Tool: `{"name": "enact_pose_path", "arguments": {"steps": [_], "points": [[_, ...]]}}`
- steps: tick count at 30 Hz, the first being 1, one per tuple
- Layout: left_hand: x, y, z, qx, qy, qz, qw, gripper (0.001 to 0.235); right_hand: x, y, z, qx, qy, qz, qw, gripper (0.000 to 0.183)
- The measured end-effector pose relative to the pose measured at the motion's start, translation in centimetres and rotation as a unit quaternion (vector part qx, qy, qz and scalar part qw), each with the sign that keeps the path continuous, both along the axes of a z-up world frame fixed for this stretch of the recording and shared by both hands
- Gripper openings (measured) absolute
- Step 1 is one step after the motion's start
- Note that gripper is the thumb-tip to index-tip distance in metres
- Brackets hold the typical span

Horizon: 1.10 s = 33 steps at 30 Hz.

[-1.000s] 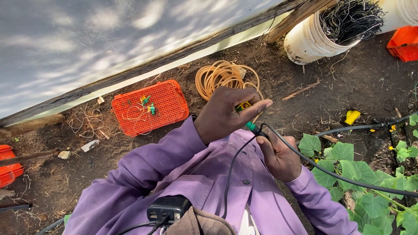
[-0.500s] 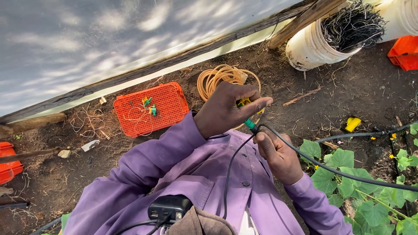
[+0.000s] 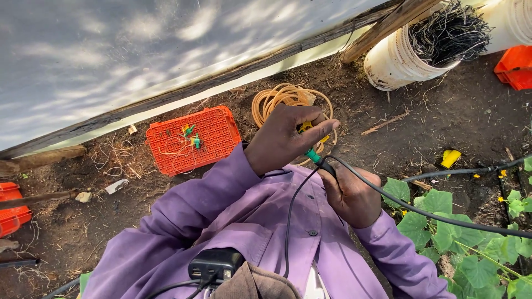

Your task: Installing and securing irrigation valves onto a main water line using a specialized tool in a greenhouse.

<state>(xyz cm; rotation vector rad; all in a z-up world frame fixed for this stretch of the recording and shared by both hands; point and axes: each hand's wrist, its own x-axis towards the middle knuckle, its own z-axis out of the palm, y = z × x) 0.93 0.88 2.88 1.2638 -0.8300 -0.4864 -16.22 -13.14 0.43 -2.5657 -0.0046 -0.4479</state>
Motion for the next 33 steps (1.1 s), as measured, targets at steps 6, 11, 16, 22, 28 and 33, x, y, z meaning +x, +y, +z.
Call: {"name": "enact_pose_path", "arguments": {"steps": [6,11,16,22,28,33], "points": [[0.2,0.3,0.1,-0.008,-0.015,0.0,1.0,0.032,0.7,0.8,1.0,0.061,-0.004,0.005,0.998,0.028],[0.6,0.4,2.9,-0.025,-0.087,0.008,0.996,0.03,0.8,1.7,2.2,0.303,0.055,-0.005,0.952,0.032],[1.1,0.5,3.6,-0.045,-0.108,-0.003,0.993,0.029,-0.4,0.7,-1.1,0.699,0.165,0.018,0.696,0.037],[1.1,0.2,3.0,-0.042,-0.115,-0.007,0.993,0.027,0.6,0.6,-1.0,0.685,0.143,0.018,0.714,0.04],[1.2,-0.4,0.6,-0.001,-0.073,-0.028,0.997,0.028,1.9,-0.1,1.9,0.185,0.059,-0.027,0.981,0.033],[1.0,0.8,-1.9,0.073,0.228,-0.199,0.95,0.024,2.0,-2.5,2.4,0.137,0.109,0.021,0.984,0.025]]}}
